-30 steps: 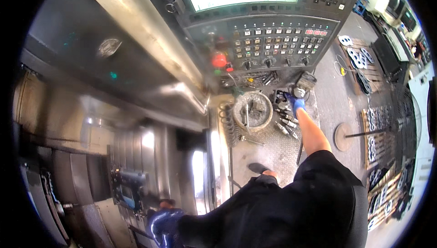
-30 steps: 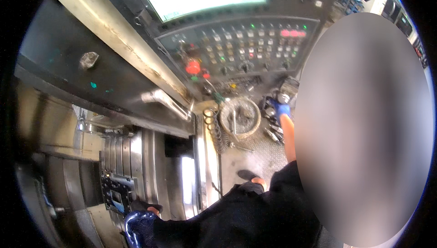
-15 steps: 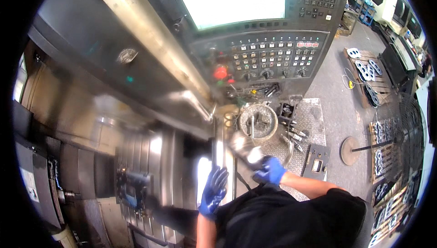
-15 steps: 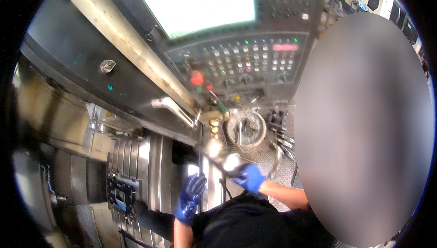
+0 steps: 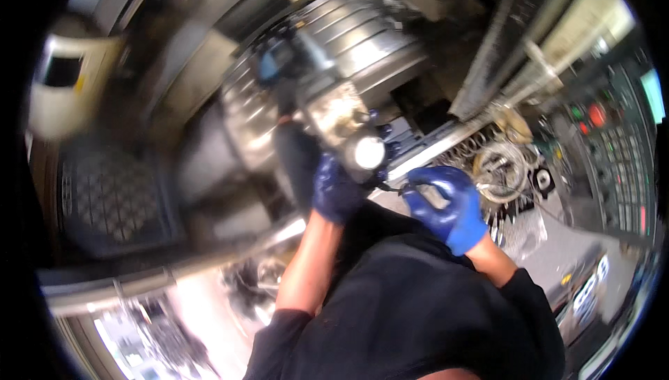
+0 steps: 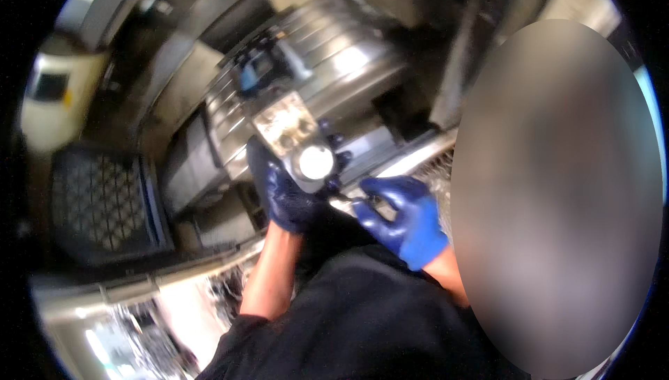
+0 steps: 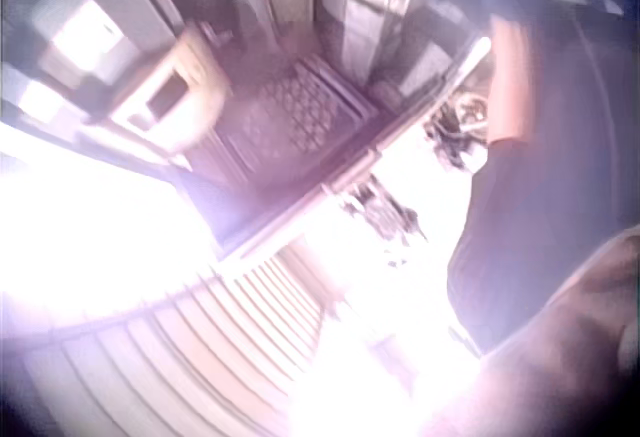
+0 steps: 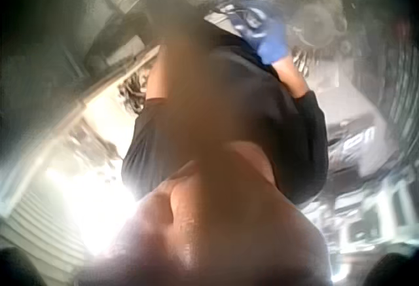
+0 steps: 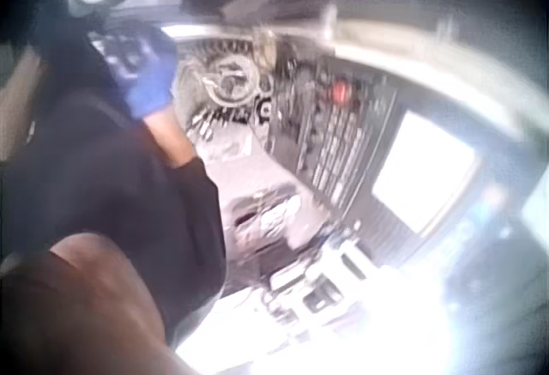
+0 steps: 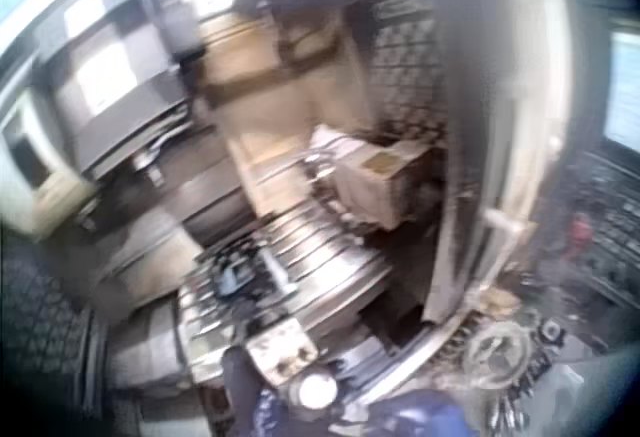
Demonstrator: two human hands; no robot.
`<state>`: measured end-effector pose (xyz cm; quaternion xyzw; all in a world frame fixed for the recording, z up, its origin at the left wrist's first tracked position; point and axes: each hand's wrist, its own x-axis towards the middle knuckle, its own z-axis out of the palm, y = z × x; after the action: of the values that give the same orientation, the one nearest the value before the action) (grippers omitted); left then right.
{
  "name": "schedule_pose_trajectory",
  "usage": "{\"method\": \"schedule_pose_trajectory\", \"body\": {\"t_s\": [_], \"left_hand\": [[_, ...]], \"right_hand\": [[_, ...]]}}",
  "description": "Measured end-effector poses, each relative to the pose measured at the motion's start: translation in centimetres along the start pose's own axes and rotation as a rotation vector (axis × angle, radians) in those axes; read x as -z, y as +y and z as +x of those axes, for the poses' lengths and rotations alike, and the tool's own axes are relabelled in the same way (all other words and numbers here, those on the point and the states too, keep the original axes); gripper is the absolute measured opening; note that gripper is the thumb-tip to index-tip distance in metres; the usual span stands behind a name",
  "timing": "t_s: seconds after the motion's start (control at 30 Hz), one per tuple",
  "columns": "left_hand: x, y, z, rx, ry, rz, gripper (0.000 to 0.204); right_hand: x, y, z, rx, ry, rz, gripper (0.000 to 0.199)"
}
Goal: The person operates a CNC machine's control panel, pressing various buttons and navigating menus. They then open the machine door, insert a metal component into the tool holder, and secure it using a wrench before returning to the control panel.
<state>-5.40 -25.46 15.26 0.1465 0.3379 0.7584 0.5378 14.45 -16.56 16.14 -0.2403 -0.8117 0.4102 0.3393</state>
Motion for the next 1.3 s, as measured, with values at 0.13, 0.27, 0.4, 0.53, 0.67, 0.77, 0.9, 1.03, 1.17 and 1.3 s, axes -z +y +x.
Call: {"method": "schedule_pose_trajectory", "body": {"t_s": [0.13, 0.27, 0.4, 0.53, 0.67, 0.77, 0.9, 1.03, 1.17, 1.3], "left_hand": [[2.0, 1.0, 0.3, -0.139, 0.061, 0.55, 0.057], [4.0, 1.0, 0.4, -0.028, -0.104, -0.095, 0.083], [4.7, 1.7, 0.4, 0.013, -0.006, -0.043, 0.097], [4.8, 2.5, 0.9, -0.035, -0.225, -0.157, 0.092], [4.4, 2.0, 1.0, -0.099, -0.16, -0.115, 0.097], [4.4, 1.9, 0.9, -0.055, -0.107, -0.036, 0.101], [4.7, 2.1, 1.0, -0.01, -0.152, -0.045, 0.102], [5.2, 1.7, 0.5, -0.024, -0.121, -0.024, 0.093], [6.8, 1.1, 0.3, -0.088, -0.168, -0.091, 0.07], [9.5, 0.4, 1.1, 0.015, -0.027, 0.328, 0.069]], "right_hand": [[-1.0, -1.7, 2.6, -0.085, -0.006, 0.164, 0.025], [-2.8, -2.1, 4.2, -0.106, -0.051, 0.274, 0.026], [-4.3, -2.6, 5.5, -0.14, -0.127, 0.344, 0.031], [-5.5, -3.6, 6.9, -0.177, -0.126, 0.406, 0.032], [-5.8, -3.3, 9.1, 0.017, -0.034, 0.2, 0.025], [-5.9, -2.6, 10.3, 0.229, -0.045, -0.07, 0.019], [-6.2, -2.0, 11.1, 0.339, -0.029, -0.223, 0.017], [-6.5, -1.7, 11.2, 0.363, -0.04, -0.158, 0.016], [-6.1, -1.0, 9.9, 0.041, -0.083, 0.114, 0.019], [-6.2, -0.1, 7.6, -0.268, -0.152, 0.365, 0.017]]}}
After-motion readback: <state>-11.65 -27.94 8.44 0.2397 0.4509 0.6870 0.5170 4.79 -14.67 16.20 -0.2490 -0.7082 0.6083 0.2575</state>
